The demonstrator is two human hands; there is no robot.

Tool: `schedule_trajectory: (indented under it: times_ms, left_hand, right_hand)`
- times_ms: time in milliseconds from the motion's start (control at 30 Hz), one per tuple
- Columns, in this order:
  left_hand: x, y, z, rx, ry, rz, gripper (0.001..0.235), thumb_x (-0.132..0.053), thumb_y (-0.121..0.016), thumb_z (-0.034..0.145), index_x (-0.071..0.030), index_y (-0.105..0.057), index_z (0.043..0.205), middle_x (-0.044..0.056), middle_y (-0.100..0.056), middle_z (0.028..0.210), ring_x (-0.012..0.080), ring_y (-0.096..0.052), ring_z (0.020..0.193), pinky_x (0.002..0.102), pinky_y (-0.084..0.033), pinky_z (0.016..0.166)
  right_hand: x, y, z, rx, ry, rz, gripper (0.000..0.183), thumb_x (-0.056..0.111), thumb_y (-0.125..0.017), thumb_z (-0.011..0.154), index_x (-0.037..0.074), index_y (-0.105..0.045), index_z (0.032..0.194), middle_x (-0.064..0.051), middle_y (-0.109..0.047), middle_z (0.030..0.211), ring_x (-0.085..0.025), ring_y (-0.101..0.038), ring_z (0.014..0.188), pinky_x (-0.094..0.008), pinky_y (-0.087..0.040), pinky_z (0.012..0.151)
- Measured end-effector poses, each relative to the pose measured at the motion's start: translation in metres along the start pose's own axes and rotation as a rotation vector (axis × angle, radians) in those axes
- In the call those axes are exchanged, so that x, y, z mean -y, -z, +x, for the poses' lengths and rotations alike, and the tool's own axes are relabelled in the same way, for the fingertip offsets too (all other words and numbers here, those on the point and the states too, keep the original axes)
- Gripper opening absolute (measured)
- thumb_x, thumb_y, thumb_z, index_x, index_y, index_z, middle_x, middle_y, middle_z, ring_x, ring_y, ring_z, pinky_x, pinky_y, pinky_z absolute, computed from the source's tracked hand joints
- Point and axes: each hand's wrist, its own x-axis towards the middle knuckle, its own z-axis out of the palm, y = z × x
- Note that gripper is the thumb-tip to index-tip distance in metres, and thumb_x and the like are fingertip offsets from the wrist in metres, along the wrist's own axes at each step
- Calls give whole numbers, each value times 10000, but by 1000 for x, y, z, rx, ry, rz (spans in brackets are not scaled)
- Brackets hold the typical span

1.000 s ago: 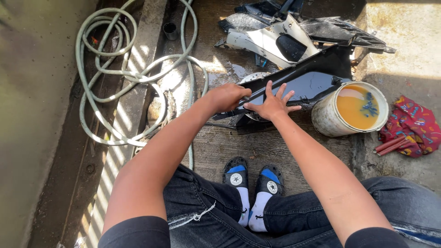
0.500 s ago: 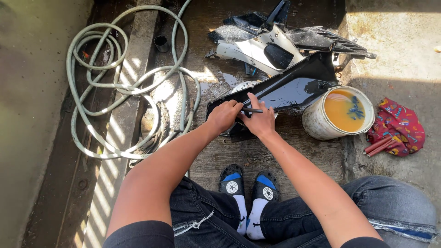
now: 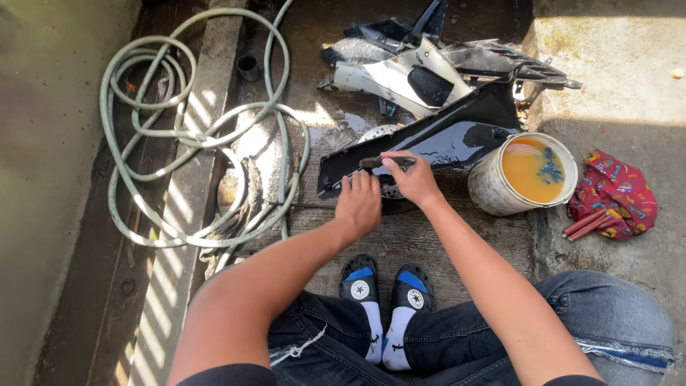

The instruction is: The person rinses a red motorcycle fairing with a hose, then wipes it with a blue cloth. They then use a small brush to scrub the surface of the fairing, dipping the brush into a bucket of liquid as needed.

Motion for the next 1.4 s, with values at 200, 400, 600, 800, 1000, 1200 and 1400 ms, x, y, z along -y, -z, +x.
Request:
schedule_trajectory:
  times_ms: [200, 400, 600, 800, 1000, 1200, 1400]
  left_hand:
    - [-33, 23, 3, 248, 95, -185, 990, -594, -619, 934, 29, -221, 1592, 252, -236, 1641, 446, -188, 1537, 654, -113, 1241]
    - [-39, 9, 16, 257, 111, -5, 1054, -639, -698, 879, -48, -219, 1608, 233, -186, 1671, 454, -180, 1544, 700, -165, 1206]
    - [-39, -33, 24, 293, 82, 68, 794, -479, -569, 986, -44, -308, 1597, 207, -335, 1627, 433, -276, 1509, 733, -125, 1202]
    - [-36, -34, 26, 205, 93, 24, 611, -290, -498, 1018, -48, -390, 1569, 183, -363, 1614, 478, -204, 1520, 852, -189, 1083]
    - [-35, -49, 31, 299, 45, 131, 516, -236, -450, 1006, -69, -490, 1493, 184, -438, 1573, 565, -262, 1448, 943, -144, 946]
    - [-41, -115, 43, 350, 68, 95, 451, -206, -462, 988, -43, -611, 1381, 253, -514, 1492, 626, -407, 1322, 1013, -192, 807]
    - [-33, -21, 26, 224, 124, 73, 489, -230, -520, 1049, -94, -479, 1518, 219, -426, 1570, 543, -349, 1441, 925, -260, 1016]
  right_hand:
    - [-6, -5, 3, -118, -2, -90, 157, 345, -785, 885, 290, -812, 1030, -27, -782, 995, -269, -714, 1059, -447, -585, 942]
    - [-2, -1, 9, -283, 185, -77, 126, 171, -813, 910, 192, -822, 1034, -75, -783, 978, -280, -745, 953, -404, -600, 845]
    - [-16, -43, 5, -218, 372, -289, 206, 304, -836, 837, 300, -816, 1042, 41, -782, 1004, -243, -676, 1095, -402, -472, 1058]
    - [-34, -20, 13, -198, 258, -524, 196, 408, -770, 875, 442, -761, 1068, 175, -746, 1022, -134, -604, 1118, -395, -349, 1042]
    - [-11, -44, 15, 65, 492, -343, 196, 339, -761, 909, 352, -796, 1102, -70, -723, 818, -313, -690, 928, -446, -518, 895]
    - [26, -44, 25, 421, 434, -266, 219, 421, -783, 881, 379, -790, 1095, -128, -746, 868, -357, -717, 991, -464, -551, 902]
    - [24, -25, 37, 188, 408, -603, 195, 386, -747, 911, 359, -780, 1101, -106, -710, 813, -335, -715, 913, -460, -572, 836]
